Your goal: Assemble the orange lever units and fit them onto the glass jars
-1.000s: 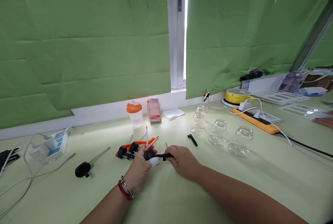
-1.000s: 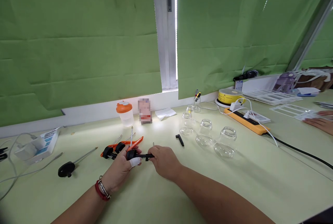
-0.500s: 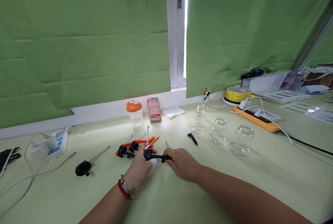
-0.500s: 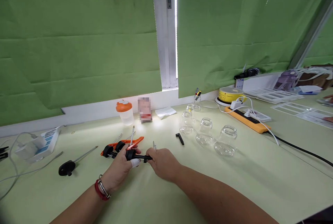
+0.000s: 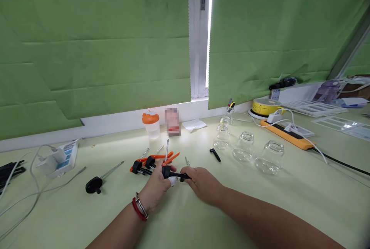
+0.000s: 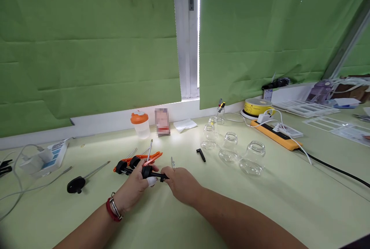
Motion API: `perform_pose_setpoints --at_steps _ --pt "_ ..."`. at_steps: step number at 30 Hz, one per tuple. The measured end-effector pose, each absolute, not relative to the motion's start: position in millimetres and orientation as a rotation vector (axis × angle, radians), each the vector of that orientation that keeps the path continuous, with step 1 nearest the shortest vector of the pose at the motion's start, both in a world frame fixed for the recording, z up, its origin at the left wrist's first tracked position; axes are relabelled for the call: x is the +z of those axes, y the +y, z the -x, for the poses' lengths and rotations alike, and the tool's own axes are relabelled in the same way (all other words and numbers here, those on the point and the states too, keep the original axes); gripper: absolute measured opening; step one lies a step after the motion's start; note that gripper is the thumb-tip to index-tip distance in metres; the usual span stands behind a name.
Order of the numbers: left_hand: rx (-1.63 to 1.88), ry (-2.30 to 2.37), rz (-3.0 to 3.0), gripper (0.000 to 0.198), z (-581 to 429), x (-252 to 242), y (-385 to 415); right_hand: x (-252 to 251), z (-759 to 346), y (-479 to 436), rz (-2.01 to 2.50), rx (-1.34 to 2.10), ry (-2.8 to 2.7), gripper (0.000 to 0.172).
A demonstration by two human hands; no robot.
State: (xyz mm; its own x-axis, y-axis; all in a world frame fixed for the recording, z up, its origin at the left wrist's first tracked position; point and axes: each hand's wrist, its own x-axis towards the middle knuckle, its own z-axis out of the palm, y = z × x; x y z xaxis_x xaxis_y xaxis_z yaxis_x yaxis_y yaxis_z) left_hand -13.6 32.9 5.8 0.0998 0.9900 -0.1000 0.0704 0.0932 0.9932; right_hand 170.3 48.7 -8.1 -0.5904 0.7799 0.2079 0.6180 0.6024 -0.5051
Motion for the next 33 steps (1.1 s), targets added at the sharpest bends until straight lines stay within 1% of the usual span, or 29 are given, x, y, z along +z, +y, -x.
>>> perform_pose_setpoints --at_steps 6,9,13,18,20,23,26,29,33 --pt "1.03 1.192 -1.175 0.045 14 6 34 -3 -170 48 1.096 0.603 -2.417 0.022" --pt "1.017 1.205 -1.162 0.05 15 5 35 -5 -172 48 1.088 0.682 -2.372 0.023" --pt "1.021 1.198 -1.171 0.052 15 4 34 -9 -171 48 0.985 0.722 -2.35 0.031" --pt "1.136 1.14 -1.115 0.063 12 4 30 -9 -168 46 0.876 0.752 -2.308 0.035" --pt "1.227 1.121 -1.12 0.062 10 4 27 -8 -167 44 0.875 0.784 -2.27 0.034" --pt "1.361 1.095 -1.215 0.053 7 7 21 -7 -167 41 0.877 0.822 -2.229 0.031" --pt "1.425 1.109 -1.361 0.049 4 11 14 -5 -168 38 0.837 0.864 -2.194 0.028" --pt "1.433 1.117 -1.549 0.054 1 11 9 -3 -168 37 0.781 0.926 -2.147 0.026" --pt "1.38 1.12 -1.801 0.073 -3 9 5 -7 -165 39 0.713 1.168 -2.008 0.025"
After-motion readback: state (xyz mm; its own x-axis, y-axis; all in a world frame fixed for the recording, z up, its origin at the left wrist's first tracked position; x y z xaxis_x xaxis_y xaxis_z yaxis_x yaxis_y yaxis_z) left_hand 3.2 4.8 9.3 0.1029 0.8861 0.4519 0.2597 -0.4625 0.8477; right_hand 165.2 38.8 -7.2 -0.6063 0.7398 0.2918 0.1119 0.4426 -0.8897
